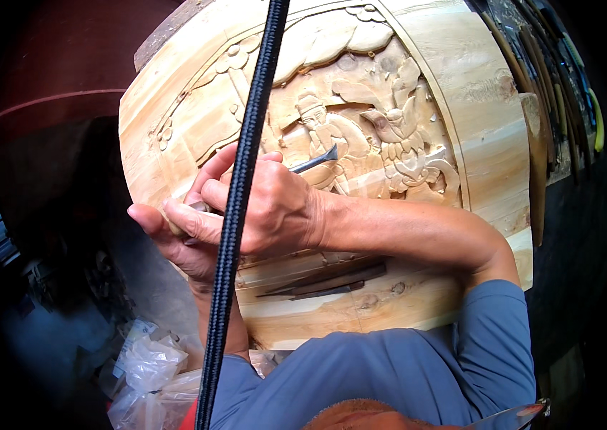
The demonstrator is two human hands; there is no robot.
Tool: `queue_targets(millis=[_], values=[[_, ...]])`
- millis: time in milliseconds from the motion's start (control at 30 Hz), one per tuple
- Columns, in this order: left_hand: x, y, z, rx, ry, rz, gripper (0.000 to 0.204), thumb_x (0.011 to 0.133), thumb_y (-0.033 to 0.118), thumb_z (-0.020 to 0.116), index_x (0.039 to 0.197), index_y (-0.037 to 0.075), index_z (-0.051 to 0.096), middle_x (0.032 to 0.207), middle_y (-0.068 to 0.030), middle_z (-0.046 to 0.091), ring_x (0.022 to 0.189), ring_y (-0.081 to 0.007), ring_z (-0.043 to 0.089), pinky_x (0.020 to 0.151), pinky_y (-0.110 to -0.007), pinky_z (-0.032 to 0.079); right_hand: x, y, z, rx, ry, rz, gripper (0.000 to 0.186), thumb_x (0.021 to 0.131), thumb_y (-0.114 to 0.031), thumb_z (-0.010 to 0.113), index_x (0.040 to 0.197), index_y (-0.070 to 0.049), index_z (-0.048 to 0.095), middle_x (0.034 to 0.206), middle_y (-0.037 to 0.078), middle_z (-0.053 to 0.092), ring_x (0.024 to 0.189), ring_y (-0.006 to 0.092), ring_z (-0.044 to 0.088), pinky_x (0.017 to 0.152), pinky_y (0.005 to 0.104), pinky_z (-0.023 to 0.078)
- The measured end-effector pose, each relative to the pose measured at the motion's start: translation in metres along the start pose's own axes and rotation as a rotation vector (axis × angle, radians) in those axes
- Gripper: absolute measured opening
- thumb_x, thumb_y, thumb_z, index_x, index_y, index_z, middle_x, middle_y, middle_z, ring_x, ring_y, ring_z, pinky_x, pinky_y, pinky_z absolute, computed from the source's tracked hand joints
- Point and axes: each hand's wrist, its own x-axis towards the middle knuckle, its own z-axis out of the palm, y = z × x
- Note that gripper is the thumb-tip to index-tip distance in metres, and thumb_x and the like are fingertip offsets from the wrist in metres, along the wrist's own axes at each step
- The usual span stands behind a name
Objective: The person carves detailed figures into a wooden panel using a chisel, periodically brushing away wood shavings and picking up different tools from the workbench.
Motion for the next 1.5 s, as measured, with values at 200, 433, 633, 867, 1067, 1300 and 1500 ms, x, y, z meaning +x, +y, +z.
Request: queue_targets(millis=[200,433,633,867,1067,1300,1500], values=[[-0.002,0.001,-0.008,-0.117,-0.151,-0.005,0.141,0.092,0.107,0.033,0.152,-0.019,0.055,0.140,-0.0424,0.066,0.134,-0.0483,0.065,0.125,-0.055,0.046,-0.001,-0.004,0.000,-0.012,-0.028,-0.051,0.036,0.093,-0.017,0.074,0.126,-0.005,0.078,0.078,0.000,0.063,0.065,0.0128,0.068,0.052,0.0325,0.056],[-0.034,-0.025,0.008,0.651,0.338,0.222,0.055,0.119,0.047,0.051,0.137,-0.001,0.072,0.112,-0.0112,0.078,0.096,-0.0167,0.075,0.087,-0.032,0.064,0.012,-0.050,-0.024,0.170,-0.130,-0.161,0.030,0.086,-0.017,0.075,0.108,0.004,0.074,0.075,0.003,0.057,0.063,0.0174,0.062,0.054,0.0339,0.050],[-0.039,-0.057,0.008,1.199,-0.346,0.752,0.047,0.103,0.012,0.081,0.148,0.004,0.070,0.094,-0.0042,0.079,0.077,-0.0142,0.073,0.068,-0.029,0.056,0.001,-0.068,-0.065,0.315,-0.138,-0.210,0.032,0.102,-0.026,0.072,0.082,-0.005,0.059,0.069,0.001,0.049,0.057,0.0157,0.054,0.054,0.0337,0.043],[-0.016,-0.079,0.018,1.378,-0.658,1.269,0.037,0.095,0.014,0.074,0.130,0.004,0.079,0.072,0.0030,0.048,0.058,-0.0120,0.049,0.053,-0.032,0.038,-0.021,-0.087,-0.139,0.274,-0.348,-0.077,0.055,0.108,-0.051,0.074,0.079,-0.009,0.055,0.088,0.013,0.075,0.062,0.0180,0.065,0.057,0.0290,0.043],[0.010,-0.087,0.031,1.439,-0.579,1.377,0.032,0.092,0.013,0.079,0.123,0.004,0.075,0.083,-0.0005,0.063,0.060,-0.0112,0.055,0.052,-0.030,0.041,-0.037,-0.113,-0.208,-0.215,-0.457,0.295,0.028,0.105,-0.027,0.074,0.110,0.000,0.067,0.116,0.022,0.082,0.103,0.0317,0.082,0.088,0.0439,0.069],[0.018,-0.101,0.032,1.561,-0.554,1.332,0.024,0.091,0.016,0.076,0.112,0.006,0.071,0.080,-0.0005,0.054,0.065,-0.0129,0.056,0.052,-0.031,0.040,-0.082,-0.136,-0.194,-0.055,-0.260,1.083,0.059,0.092,0.012,0.069,0.151,0.011,0.065,0.119,0.025,0.082,0.081,0.0227,0.082,0.077,0.0343,0.065],[0.019,-0.099,0.035,1.551,-0.449,1.240,0.025,0.086,0.018,0.076,0.109,0.011,0.069,0.079,-0.0011,0.050,0.062,-0.0141,0.054,0.051,-0.033,0.041,-0.083,-0.123,-0.155,-0.209,-0.269,0.876,0.067,0.089,0.013,0.072,0.155,0.012,0.063,0.107,0.021,0.081,0.076,0.0271,0.079,0.071,0.0355,0.062]])
